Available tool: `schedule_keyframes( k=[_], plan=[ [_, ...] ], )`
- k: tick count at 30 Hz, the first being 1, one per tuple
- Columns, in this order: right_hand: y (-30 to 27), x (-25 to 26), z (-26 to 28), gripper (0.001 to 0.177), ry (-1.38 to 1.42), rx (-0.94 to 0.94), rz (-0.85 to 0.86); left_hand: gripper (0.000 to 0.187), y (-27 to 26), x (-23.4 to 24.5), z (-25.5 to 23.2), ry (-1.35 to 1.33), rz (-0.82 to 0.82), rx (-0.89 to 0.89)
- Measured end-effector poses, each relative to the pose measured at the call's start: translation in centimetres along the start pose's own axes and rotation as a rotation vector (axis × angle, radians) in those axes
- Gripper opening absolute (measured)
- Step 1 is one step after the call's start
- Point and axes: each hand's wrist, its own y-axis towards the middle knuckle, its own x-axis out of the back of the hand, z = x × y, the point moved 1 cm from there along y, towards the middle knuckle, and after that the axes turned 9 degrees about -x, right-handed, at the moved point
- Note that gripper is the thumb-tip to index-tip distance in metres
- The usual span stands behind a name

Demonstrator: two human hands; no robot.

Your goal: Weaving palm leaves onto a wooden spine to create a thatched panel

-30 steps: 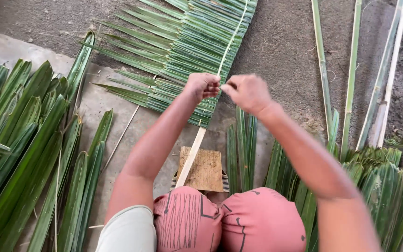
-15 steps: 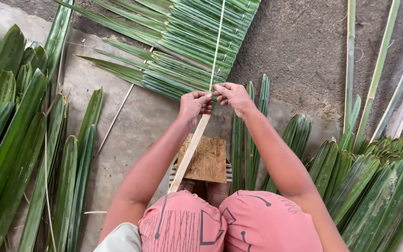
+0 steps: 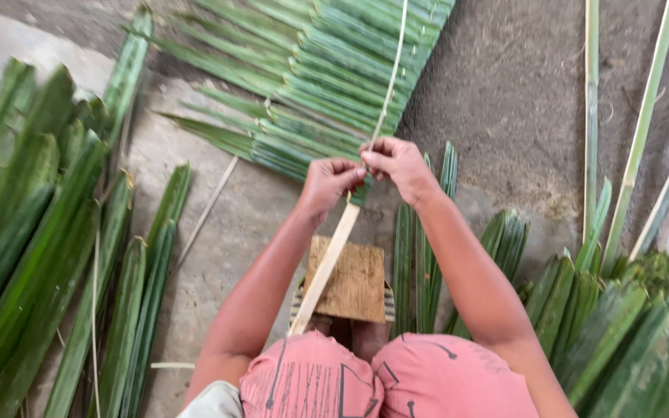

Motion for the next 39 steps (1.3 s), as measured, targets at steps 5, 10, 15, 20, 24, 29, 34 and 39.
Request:
schedule_keyframes(
  k=[5, 10, 15, 20, 24, 29, 34, 39],
  plan=[
    [-0.2, 0.7, 0.0, 0.023, -0.053, 0.054, 0.015, 0.018, -0.6, -0.3, -0.5, -0.007, 0.022, -0.007],
    [-0.6, 0.8, 0.7, 0.021, -0.093, 0.063, -0.003, 0.016, -1.5, -0.4, -2.4, -0.008, 0.032, -0.026],
    [-2.4, 1.1, 3.6, 0.02, -0.051, 0.118, -0.116, 0.014, -2.3, -0.1, -3.8, 0.146, 0.081, -0.061],
    [-3.3, 3.6, 5.7, 0.02, 0.011, 0.111, -0.226, 0.024, -3.3, 6.2, -0.4, 0.206, -0.143, 0.07],
    [-3.6, 4.2, 6.1, 0.018, 0.13, 0.101, -0.207, 0.037, -6.0, 11.2, 7.1, 0.211, -0.252, 0.231],
    [-4.5, 3.7, 7.0, 0.011, 0.225, 0.07, -0.105, 0.042, -7.1, 8.9, 7.5, 0.048, -0.213, 0.402],
    [-3.8, 4.3, 5.3, 0.013, 0.235, 0.056, -0.107, 0.074, -6.0, 6.2, 5.8, -0.046, -0.155, 0.497],
    [-2.8, 4.8, 2.8, 0.006, 0.151, -0.093, -0.222, 0.058, -3.6, 4.5, 7.4, -0.371, -0.082, 0.571]
  ],
)
